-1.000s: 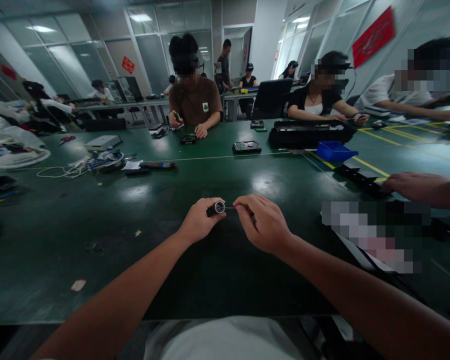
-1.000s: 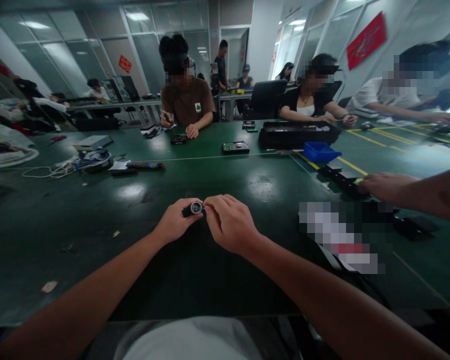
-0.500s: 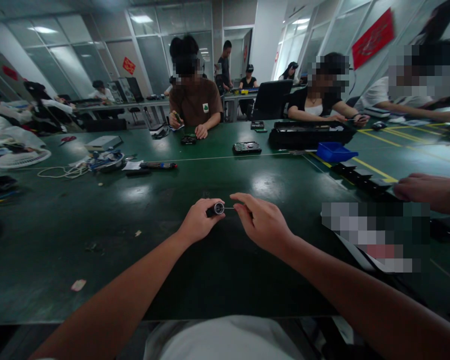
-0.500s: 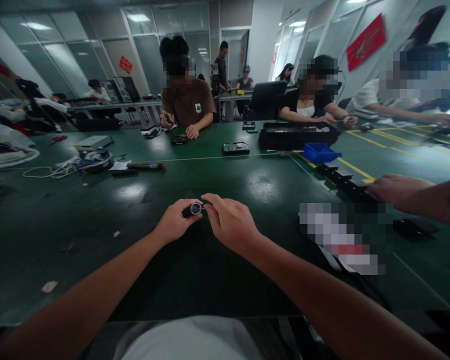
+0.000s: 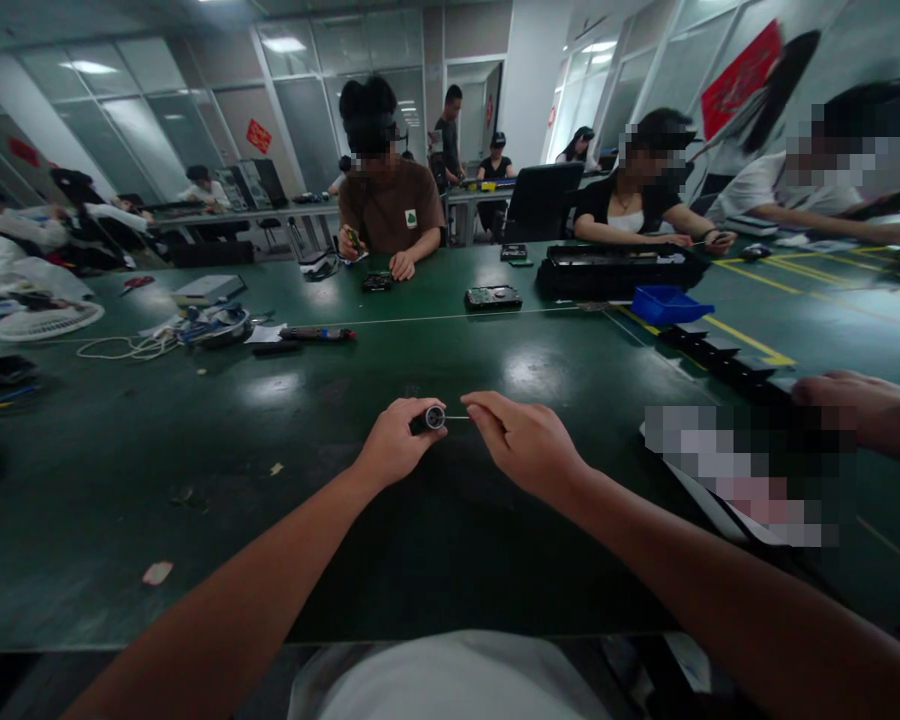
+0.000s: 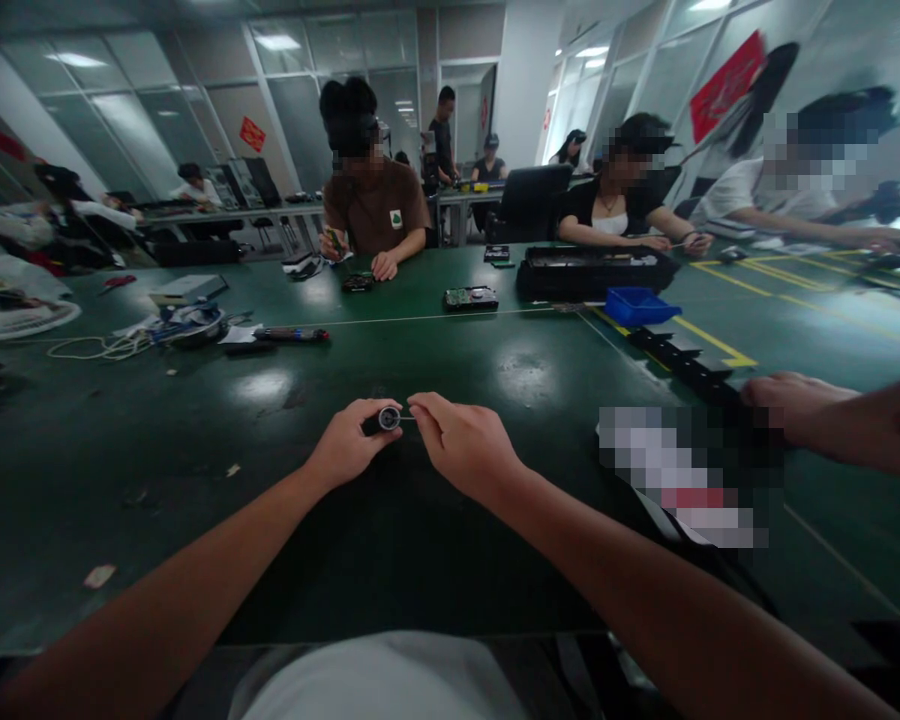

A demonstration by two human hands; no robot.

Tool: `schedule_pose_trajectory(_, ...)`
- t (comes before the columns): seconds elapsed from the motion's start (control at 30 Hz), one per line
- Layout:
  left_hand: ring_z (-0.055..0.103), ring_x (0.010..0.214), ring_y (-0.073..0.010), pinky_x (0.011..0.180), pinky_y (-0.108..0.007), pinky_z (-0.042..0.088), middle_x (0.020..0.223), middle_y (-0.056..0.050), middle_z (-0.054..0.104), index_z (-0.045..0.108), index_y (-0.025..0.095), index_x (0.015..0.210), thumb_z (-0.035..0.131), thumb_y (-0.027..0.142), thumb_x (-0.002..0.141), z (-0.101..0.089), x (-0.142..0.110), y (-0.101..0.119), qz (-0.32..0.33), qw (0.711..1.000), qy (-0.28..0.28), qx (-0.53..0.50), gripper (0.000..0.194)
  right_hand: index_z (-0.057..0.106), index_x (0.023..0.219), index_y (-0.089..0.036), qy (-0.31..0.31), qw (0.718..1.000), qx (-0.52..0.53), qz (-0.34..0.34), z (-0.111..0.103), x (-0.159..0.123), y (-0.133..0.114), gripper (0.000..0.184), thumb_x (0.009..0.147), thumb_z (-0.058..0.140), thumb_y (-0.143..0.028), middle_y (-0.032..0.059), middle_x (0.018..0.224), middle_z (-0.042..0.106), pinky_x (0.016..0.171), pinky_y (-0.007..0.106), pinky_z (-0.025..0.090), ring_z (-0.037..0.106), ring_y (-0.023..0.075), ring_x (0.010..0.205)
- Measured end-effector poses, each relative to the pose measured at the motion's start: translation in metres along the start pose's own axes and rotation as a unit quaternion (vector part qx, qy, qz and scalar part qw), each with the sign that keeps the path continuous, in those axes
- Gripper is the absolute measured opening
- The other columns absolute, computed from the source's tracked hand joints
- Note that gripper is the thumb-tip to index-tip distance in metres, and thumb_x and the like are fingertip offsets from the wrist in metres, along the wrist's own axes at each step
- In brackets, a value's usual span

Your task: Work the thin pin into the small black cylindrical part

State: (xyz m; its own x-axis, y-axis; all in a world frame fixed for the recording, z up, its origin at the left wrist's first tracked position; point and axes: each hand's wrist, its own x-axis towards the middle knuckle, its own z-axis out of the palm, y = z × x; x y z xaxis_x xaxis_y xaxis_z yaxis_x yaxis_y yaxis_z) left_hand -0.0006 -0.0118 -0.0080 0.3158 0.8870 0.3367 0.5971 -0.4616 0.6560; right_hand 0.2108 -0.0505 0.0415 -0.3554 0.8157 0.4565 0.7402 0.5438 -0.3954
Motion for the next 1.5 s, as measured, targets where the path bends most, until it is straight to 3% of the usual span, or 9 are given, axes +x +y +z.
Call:
schedule_pose_trajectory(0.17, 0.061, 0.097, -0.0214, 0.089, -0.037, 0.047, 0.103, -0.002, 0.07, 0.069, 0.027, 0.114, 0.073, 0.025, 0.084, 0.001, 0.0, -0.002, 0.01, 1.0, -0.011, 0.01, 0.03, 0.058, 0.131, -0.014, 0.009, 1.0, 0.013, -0.027, 0.0, -0.002, -0.005, 0.036, 0.097, 0.046, -0.021, 0.0081, 0.089, 0.071, 0.067, 0.03, 0.043, 0.062, 0.0186, 0.075)
schedule_pose_trajectory(0.33, 0.061, 0.1, -0.0221, 0.091, -0.038, 0.046, 0.106, -0.002, 0.07, 0.069, 0.027, 0.113, 0.073, 0.025, 0.084, 0.001, -0.001, 0.001, 0.006, 1.0, -0.021, 0.008, 0.03, 0.063, 0.118, -0.016, 0.006, 1.0, 0.017, -0.018, -0.002, -0.001, -0.004, 0.03, 0.098, 0.042, -0.023, 0.0058, 0.083, 0.07, 0.066, 0.031, 0.042, 0.062, 0.018, 0.07)
schedule_pose_trajectory(0.47, 0.061, 0.101, -0.022, 0.092, -0.038, 0.046, 0.107, -0.002, 0.07, 0.069, 0.027, 0.113, 0.073, 0.024, 0.084, 0.001, 0.0, 0.003, -0.003, 1.0, -0.009, 0.0, 0.03, 0.058, 0.122, -0.016, 0.036, 0.998, 0.05, -0.01, 0.001, -0.001, 0.0, 0.03, 0.101, 0.04, -0.026, 0.002, 0.073, 0.065, 0.061, 0.031, 0.041, 0.059, 0.0164, 0.061)
schedule_pose_trajectory(0.7, 0.062, 0.099, -0.021, 0.092, -0.037, 0.047, 0.106, -0.001, 0.07, 0.069, 0.027, 0.113, 0.074, 0.024, 0.082, 0.002, 0.001, 0.002, -0.011, 1.0, 0.004, 0.005, 0.031, 0.057, 0.101, -0.021, 0.106, 0.977, 0.186, 0.022, 0.008, 0.002, 0.006, 0.01, 0.092, 0.056, -0.026, 0.0054, 0.088, 0.068, 0.073, 0.034, 0.05, 0.066, 0.0191, 0.079)
schedule_pose_trajectory(0.8, 0.061, 0.102, -0.021, 0.093, -0.038, 0.046, 0.109, -0.001, 0.07, 0.068, 0.028, 0.115, 0.074, 0.023, 0.083, 0.0, 0.001, 0.003, -0.003, 1.0, 0.002, 0.01, 0.033, 0.062, 0.098, -0.022, 0.113, 0.938, 0.307, 0.119, 0.013, 0.009, 0.017, 0.015, 0.091, 0.058, -0.035, 0.004, 0.085, 0.07, 0.074, 0.035, 0.052, 0.066, 0.0188, 0.078)
schedule_pose_trajectory(0.93, 0.059, 0.104, -0.0209, 0.096, -0.039, 0.046, 0.109, -0.002, 0.07, 0.067, 0.026, 0.116, 0.072, 0.02, 0.084, -0.002, 0.003, 0.006, 0.026, 1.0, 0.002, 0.017, 0.033, 0.06, 0.082, -0.021, 0.1, 0.803, 0.531, 0.251, 0.021, 0.017, 0.034, 0.027, 0.085, 0.062, -0.047, 0.0013, 0.076, 0.063, 0.068, 0.034, 0.055, 0.061, 0.0156, 0.068)
schedule_pose_trajectory(1.0, 0.059, 0.103, -0.0211, 0.095, -0.039, 0.046, 0.108, -0.002, 0.07, 0.067, 0.025, 0.116, 0.071, 0.02, 0.084, -0.003, 0.003, 0.006, 0.029, 0.999, 0.0, 0.022, 0.032, 0.06, 0.081, -0.02, 0.119, 0.783, 0.548, 0.27, 0.024, 0.018, 0.039, 0.03, 0.081, 0.068, -0.049, 0.0005, 0.076, 0.061, 0.066, 0.032, 0.055, 0.059, 0.0143, 0.067)
schedule_pose_trajectory(1.27, 0.06, 0.104, -0.0222, 0.096, -0.039, 0.046, 0.11, -0.003, 0.07, 0.067, 0.025, 0.116, 0.072, 0.024, 0.084, -0.002, 0.003, 0.009, 0.0, 1.0, -0.008, 0.022, 0.033, 0.059, 0.09, -0.019, 0.136, 0.886, 0.409, 0.17, 0.022, 0.015, 0.033, 0.025, 0.09, 0.059, -0.045, 0.0017, 0.078, 0.065, 0.07, 0.034, 0.053, 0.064, 0.0159, 0.071)
schedule_pose_trajectory(1.5, 0.06, 0.107, -0.0242, 0.097, -0.04, 0.047, 0.113, -0.003, 0.07, 0.068, 0.026, 0.118, 0.072, 0.027, 0.084, -0.002, 0.002, 0.012, -0.015, 1.0, -0.015, 0.016, 0.034, 0.06, 0.094, -0.019, 0.124, 0.916, 0.357, 0.136, 0.018, 0.011, 0.027, 0.02, 0.093, 0.057, -0.039, 0.0042, 0.082, 0.07, 0.072, 0.035, 0.055, 0.068, 0.0177, 0.075)
